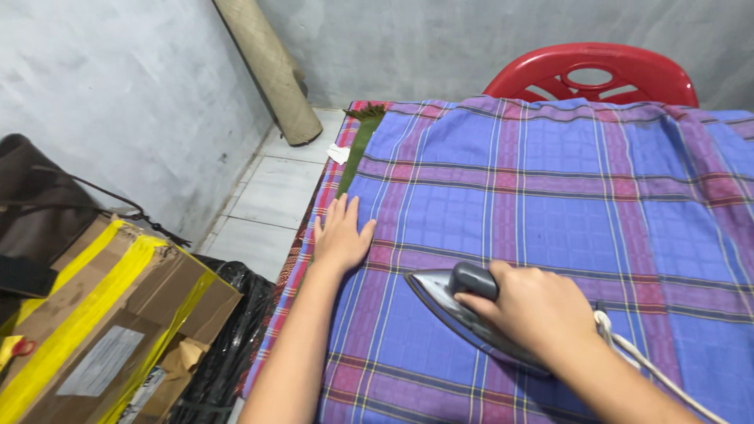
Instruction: The person irons a large plaid cloth laid out on a table. They use an electric iron to smooth the fabric, periodically adjusting the cloth with their hands to ensure even coverage.
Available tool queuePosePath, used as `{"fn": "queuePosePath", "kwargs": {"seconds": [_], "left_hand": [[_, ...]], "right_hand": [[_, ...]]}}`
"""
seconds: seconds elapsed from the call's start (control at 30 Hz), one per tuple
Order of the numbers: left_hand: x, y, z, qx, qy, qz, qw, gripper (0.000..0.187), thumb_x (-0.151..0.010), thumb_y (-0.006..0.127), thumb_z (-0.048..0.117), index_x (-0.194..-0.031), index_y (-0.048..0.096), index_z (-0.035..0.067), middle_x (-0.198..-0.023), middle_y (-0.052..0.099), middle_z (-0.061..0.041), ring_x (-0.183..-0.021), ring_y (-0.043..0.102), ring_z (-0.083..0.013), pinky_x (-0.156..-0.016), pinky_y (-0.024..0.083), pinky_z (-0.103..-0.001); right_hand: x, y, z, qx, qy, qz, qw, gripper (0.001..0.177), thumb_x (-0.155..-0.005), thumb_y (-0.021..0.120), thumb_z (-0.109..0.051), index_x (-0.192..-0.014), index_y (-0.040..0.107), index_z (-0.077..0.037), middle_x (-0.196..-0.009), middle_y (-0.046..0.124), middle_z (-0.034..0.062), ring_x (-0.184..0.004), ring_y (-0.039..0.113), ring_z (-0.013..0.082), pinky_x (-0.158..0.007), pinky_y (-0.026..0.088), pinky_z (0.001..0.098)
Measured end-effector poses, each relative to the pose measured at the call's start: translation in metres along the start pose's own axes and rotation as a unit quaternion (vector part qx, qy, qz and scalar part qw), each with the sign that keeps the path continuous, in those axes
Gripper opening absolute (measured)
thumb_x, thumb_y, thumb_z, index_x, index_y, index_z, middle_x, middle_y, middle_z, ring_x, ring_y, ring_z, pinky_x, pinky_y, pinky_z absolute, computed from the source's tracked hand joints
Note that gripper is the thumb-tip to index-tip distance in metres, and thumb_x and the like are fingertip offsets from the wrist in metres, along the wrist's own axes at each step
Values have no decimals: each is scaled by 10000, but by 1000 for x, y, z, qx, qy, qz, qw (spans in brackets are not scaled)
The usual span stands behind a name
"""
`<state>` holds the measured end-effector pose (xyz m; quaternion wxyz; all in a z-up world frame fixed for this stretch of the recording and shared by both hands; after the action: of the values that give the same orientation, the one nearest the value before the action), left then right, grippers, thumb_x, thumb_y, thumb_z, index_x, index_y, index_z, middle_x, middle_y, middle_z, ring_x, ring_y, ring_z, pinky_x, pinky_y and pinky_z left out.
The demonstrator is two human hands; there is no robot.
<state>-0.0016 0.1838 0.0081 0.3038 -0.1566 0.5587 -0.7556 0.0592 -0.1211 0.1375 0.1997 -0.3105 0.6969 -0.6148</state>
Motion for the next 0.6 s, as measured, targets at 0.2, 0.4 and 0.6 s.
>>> {"fn": "queuePosePath", "kwargs": {"seconds": [0.2,0.4,0.6], "left_hand": [[-13,1,13,-8,-37,104,994,641,-956,544,478,-1491,470,133,-1604,362,-140,-1504,285,-308,-1204,155,-586],[-8,-8,6,40,-23,117,992,589,-931,596,439,-1429,538,129,-1551,441,-133,-1470,345,-300,-1205,206,-539],[-11,-13,1,79,-16,160,984,655,-917,677,408,-1431,517,35,-1455,515,-143,-1398,429,-315,-1173,270,-529]], "right_hand": [[-17,0,4,28,20,9,999,588,-791,632,-725,-927,683,-155,-790,746,159,-780,739,382,-716,598,501],[-76,-12,8,22,10,93,995,619,-818,640,-713,-923,693,-105,-787,747,178,-761,742,384,-683,592,510],[-109,-15,17,16,31,102,994,651,-830,651,-709,-941,720,-70,-824,750,193,-807,743,388,-727,588,518]]}}
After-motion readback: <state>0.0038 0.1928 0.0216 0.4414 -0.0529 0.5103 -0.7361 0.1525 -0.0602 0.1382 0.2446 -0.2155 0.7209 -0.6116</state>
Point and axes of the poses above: each hand's wrist, its own x-axis away from the middle knuckle, its own y-axis out of the palm, z = x × y, the point moved 7 cm from there along -x, towards the middle knuckle
